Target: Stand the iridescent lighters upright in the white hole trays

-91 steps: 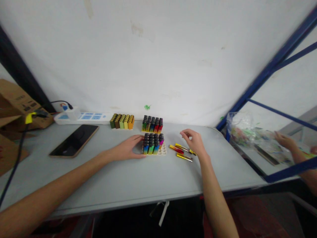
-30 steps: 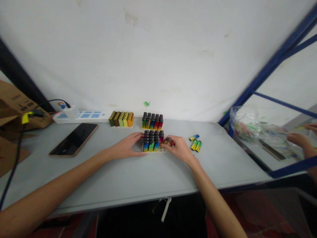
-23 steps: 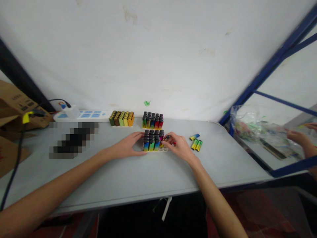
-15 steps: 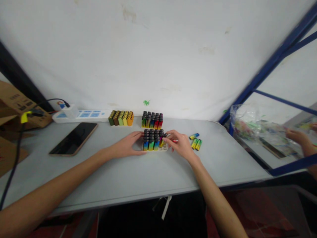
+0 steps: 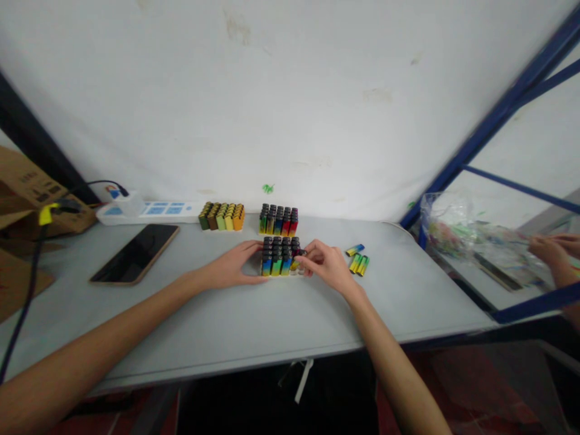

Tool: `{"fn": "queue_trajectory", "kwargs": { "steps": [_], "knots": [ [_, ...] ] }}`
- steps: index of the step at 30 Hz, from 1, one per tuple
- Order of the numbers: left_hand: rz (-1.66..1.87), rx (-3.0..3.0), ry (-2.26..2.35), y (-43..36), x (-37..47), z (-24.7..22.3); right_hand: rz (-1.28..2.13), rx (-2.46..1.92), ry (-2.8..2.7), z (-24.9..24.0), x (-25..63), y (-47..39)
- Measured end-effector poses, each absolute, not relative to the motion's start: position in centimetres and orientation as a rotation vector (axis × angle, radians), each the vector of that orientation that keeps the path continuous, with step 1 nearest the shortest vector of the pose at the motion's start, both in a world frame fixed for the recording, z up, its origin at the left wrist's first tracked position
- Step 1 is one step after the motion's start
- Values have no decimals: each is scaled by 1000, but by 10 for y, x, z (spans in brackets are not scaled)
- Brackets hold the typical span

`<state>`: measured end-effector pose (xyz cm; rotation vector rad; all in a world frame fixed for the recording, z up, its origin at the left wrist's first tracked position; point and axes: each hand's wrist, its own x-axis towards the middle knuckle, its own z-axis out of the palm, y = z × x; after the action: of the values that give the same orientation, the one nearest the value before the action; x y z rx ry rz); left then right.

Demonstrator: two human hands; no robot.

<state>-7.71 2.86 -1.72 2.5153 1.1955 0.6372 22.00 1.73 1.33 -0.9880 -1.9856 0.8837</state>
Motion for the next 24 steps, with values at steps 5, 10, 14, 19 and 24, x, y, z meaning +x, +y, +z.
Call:
{"fn": "queue_trajectory", "kwargs": {
  "steps": [5,10,14,19,24],
  "knots": [
    [652,2531,1171,29,-78,-18,857,-1002,-2018,18,225,19],
    [692,2518,1159,29,-79,-19,795,-989,-2139,27,231,21],
    [685,2515,1157,29,-78,-19,702,-1017,-2185,24,229,22],
    [664,2495,1178,26,-77,-14,637,-1048,-2243,15,221,23],
    [673,2481,1189,25,-76,-11,590,-1070,-2251,15,223,22]
  ]
}}
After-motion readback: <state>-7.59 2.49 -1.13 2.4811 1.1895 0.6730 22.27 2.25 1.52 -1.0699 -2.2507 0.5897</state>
